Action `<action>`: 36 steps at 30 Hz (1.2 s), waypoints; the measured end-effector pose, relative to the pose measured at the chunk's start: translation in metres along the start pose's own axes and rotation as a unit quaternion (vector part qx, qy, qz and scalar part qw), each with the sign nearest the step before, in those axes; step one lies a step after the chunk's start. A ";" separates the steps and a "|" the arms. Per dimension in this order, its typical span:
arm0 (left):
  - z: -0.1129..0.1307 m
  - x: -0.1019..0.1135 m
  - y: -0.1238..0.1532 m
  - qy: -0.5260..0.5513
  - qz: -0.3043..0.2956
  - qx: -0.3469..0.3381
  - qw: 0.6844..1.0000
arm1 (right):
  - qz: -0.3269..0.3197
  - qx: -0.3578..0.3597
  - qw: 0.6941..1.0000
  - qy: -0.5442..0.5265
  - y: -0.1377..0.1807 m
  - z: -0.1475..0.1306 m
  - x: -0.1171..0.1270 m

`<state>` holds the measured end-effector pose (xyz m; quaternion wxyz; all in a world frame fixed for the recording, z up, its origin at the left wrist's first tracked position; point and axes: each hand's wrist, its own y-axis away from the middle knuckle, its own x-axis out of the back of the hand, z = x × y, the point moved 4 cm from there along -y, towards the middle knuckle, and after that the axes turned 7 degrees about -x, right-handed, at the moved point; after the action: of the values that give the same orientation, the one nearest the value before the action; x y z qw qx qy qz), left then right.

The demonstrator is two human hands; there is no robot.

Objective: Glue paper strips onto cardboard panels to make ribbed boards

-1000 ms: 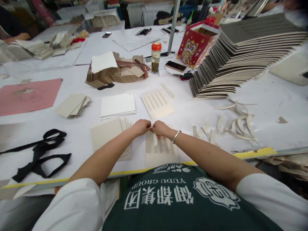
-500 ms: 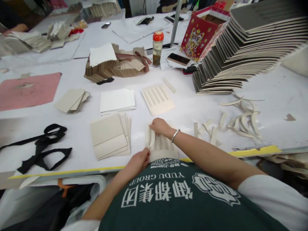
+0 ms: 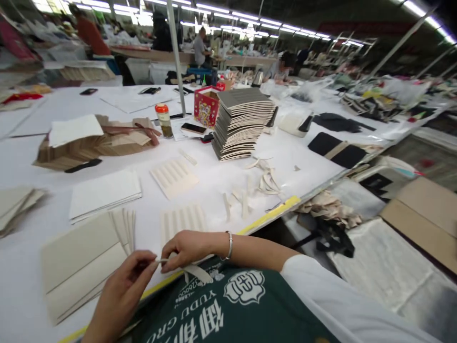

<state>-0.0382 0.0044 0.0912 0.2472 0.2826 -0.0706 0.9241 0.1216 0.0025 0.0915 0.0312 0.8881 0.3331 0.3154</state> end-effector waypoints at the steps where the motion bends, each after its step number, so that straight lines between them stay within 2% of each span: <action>1: 0.012 -0.010 -0.018 0.010 0.005 -0.024 1.000 | 0.046 -0.023 0.998 0.028 0.012 0.006 0.014; 2: 0.022 -0.022 -0.032 0.019 0.005 -0.045 0.999 | 0.100 -0.058 0.992 0.059 0.026 0.016 0.032; 4: 0.031 -0.042 -0.052 0.019 0.016 -0.089 0.996 | 0.201 -0.151 0.960 0.126 0.060 0.045 0.072; 6: 0.025 -0.054 -0.057 -0.016 0.052 -0.131 0.990 | 0.267 -0.289 0.895 0.208 0.093 0.082 0.104; 8: 0.005 -0.059 -0.052 -0.061 0.104 -0.129 0.984 | 0.367 -0.365 0.803 0.294 0.116 0.108 0.119; 9: -0.009 -0.060 -0.047 -0.070 0.127 -0.100 0.984 | 0.413 -0.375 0.763 0.325 0.120 0.116 0.116; 10: -0.023 -0.060 -0.041 -0.064 0.148 -0.057 0.985 | 0.440 -0.360 0.746 0.348 0.119 0.122 0.106; 12: -0.047 -0.060 -0.028 -0.010 0.182 0.031 0.983 | 0.441 -0.277 0.758 0.391 0.104 0.126 0.074; 14: -0.061 -0.061 -0.019 0.085 0.207 0.096 0.970 | 0.394 -0.201 0.791 0.423 0.086 0.129 0.041; 15: -0.063 -0.061 -0.017 0.140 0.216 0.123 0.958 | 0.380 -0.189 0.796 0.432 0.080 0.132 0.030; 17: -0.064 -0.062 -0.016 0.246 0.229 0.170 0.926 | 0.388 -0.208 0.780 0.444 0.077 0.138 0.024; 19: -0.060 -0.063 -0.017 0.320 0.238 0.210 0.893 | 0.428 -0.230 0.753 0.445 0.080 0.140 0.029; 21: -0.058 -0.067 -0.019 0.362 0.235 0.241 0.869 | 0.453 -0.197 0.754 0.432 0.080 0.137 0.026; 24: -0.053 -0.081 -0.025 0.412 0.173 0.241 0.862 | 0.430 -0.104 0.804 0.397 0.072 0.129 -0.002; 27: -0.039 -0.091 -0.038 0.421 0.119 0.154 0.886 | 0.422 -0.082 0.842 0.326 0.060 0.130 -0.021; 29: -0.025 -0.084 -0.057 0.383 0.143 0.086 0.909 | 0.426 -0.098 0.867 0.237 0.052 0.133 -0.008; 32: -0.007 -0.051 -0.099 0.323 0.196 0.023 0.926 | 0.432 -0.121 0.886 0.118 0.033 0.127 0.044; 34: -0.005 -0.019 -0.121 0.262 0.226 0.034 0.938 | 0.471 -0.123 0.868 0.097 0.021 0.117 0.082; 36: -0.006 0.017 -0.125 0.137 0.267 0.015 0.954 | 0.509 -0.121 0.846 0.102 0.015 0.110 0.104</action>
<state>0.0083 0.1216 0.0944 -0.0057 0.1281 -0.0957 0.9871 0.2545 0.0717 0.0638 -0.0604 0.8848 -0.2052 0.4140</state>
